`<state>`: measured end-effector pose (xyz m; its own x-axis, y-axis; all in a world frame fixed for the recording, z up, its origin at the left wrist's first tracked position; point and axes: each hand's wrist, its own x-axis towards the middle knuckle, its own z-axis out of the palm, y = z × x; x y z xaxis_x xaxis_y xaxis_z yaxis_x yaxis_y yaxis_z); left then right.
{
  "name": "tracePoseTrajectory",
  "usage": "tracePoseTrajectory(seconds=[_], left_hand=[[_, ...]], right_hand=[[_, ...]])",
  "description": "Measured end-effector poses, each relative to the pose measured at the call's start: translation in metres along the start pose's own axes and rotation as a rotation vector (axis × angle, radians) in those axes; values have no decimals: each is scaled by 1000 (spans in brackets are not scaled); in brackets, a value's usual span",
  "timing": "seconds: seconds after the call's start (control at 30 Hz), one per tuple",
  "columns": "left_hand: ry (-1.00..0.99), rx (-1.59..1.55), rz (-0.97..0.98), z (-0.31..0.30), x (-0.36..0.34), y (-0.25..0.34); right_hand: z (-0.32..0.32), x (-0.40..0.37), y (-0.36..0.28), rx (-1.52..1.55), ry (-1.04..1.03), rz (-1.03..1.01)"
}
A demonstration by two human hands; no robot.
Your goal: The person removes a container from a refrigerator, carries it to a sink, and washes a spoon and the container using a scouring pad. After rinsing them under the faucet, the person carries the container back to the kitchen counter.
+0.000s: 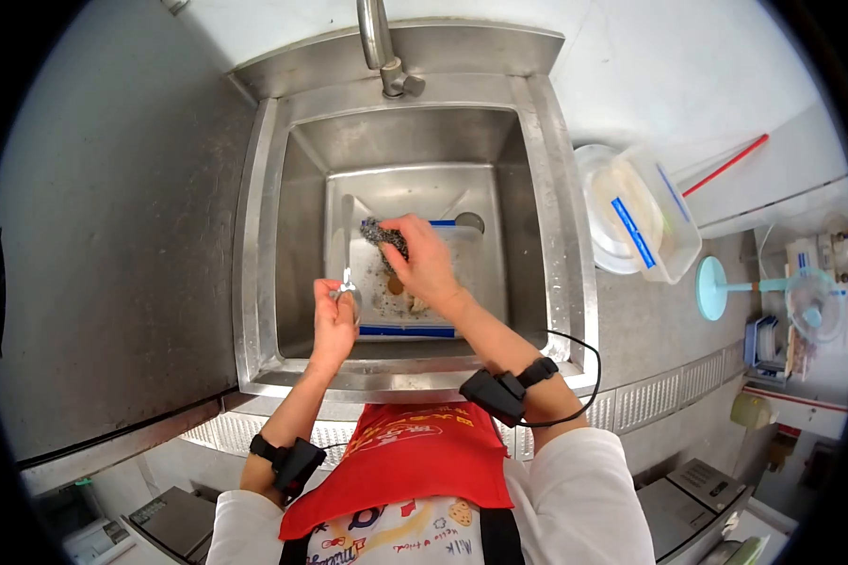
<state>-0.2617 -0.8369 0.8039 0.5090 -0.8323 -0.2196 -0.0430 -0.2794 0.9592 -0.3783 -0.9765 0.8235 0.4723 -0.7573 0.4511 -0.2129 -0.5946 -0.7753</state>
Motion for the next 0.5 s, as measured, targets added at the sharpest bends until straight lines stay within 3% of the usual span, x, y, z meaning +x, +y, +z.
tracePoseTrajectory(seconds=[0.13, 0.17, 0.3, 0.4, 0.5], left_hand=[[173, 258, 279, 0, 4, 6], [167, 267, 248, 1, 3, 10], [171, 308, 200, 7, 4, 12], [175, 362, 140, 6, 3, 6], [218, 353, 164, -3, 7, 2]], right_hand=[[-7, -7, -22, 35, -129, 65], [-4, -11, -24, -16, -251, 141], [17, -20, -31, -67, -304, 142], [24, -30, -35, -289, -325, -159], [19, -36, -21, -343, -447, -236]])
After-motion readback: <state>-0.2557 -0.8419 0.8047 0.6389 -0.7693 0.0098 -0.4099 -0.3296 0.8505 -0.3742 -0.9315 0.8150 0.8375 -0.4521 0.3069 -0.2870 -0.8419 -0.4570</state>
